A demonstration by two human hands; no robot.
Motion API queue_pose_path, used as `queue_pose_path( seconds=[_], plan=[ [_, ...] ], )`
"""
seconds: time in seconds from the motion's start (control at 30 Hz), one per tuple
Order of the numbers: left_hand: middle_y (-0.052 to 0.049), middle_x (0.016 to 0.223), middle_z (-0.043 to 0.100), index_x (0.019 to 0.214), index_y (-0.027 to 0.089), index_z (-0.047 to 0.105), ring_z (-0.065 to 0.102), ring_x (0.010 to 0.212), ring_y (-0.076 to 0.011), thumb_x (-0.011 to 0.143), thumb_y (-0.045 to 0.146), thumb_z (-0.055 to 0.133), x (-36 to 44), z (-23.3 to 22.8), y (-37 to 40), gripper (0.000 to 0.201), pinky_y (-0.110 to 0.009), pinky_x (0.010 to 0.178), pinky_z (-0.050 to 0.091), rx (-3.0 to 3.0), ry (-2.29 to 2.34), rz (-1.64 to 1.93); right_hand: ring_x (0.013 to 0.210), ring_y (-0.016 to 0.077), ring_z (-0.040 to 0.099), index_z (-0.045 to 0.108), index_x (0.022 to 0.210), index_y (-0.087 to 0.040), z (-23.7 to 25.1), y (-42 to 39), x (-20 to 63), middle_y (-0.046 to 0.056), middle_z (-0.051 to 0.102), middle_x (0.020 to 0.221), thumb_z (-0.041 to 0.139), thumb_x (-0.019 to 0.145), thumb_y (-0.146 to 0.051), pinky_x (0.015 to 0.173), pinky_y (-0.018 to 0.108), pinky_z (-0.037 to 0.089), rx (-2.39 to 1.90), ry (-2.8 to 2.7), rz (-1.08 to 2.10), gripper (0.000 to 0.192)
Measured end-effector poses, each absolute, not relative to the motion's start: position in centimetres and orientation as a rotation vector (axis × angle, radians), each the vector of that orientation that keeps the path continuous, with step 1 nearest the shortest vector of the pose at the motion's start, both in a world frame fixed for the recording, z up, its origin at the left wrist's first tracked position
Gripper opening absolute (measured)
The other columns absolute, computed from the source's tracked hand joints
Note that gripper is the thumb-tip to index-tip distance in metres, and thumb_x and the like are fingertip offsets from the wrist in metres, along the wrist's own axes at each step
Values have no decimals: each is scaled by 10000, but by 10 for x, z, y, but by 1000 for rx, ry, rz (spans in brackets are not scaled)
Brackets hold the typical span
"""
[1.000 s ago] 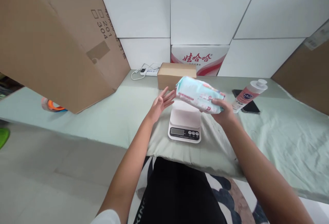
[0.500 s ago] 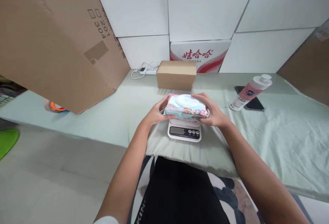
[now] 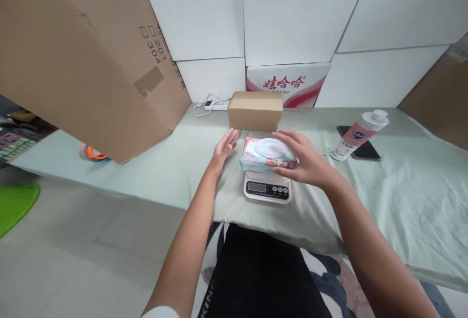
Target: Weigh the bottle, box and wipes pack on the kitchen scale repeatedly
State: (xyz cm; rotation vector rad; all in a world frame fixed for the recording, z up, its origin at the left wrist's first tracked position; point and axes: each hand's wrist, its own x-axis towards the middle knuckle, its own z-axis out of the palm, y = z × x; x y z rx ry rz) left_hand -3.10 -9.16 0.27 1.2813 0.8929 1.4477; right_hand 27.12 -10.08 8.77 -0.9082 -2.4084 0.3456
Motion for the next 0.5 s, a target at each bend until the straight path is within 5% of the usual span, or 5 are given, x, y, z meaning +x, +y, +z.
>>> queue_pose_path(
  seconds=[0.27, 0.5],
  plan=[
    [-202, 1698, 445, 1604, 226, 493, 377, 1615, -383, 795, 803, 743, -29, 3, -86, 1024, -527, 1309, 328, 1235, 941, 1481, 1331, 459, 594, 391, 1672, -234, 125, -99, 204, 212, 552, 1548, 812, 803, -585, 1081, 574, 480, -1248, -2802, 150, 1028],
    [-196, 1666, 495, 1598, 229, 500, 398, 1606, -380, 781, 810, 748, -31, 0, -81, 1033, -527, 1305, 329, 1228, 954, 1464, 1201, 412, 684, 465, 1627, -259, 128, -90, 198, 170, 673, 1406, 787, 804, -564, 940, 453, 528, -1295, -2802, 257, 935]
  ],
)
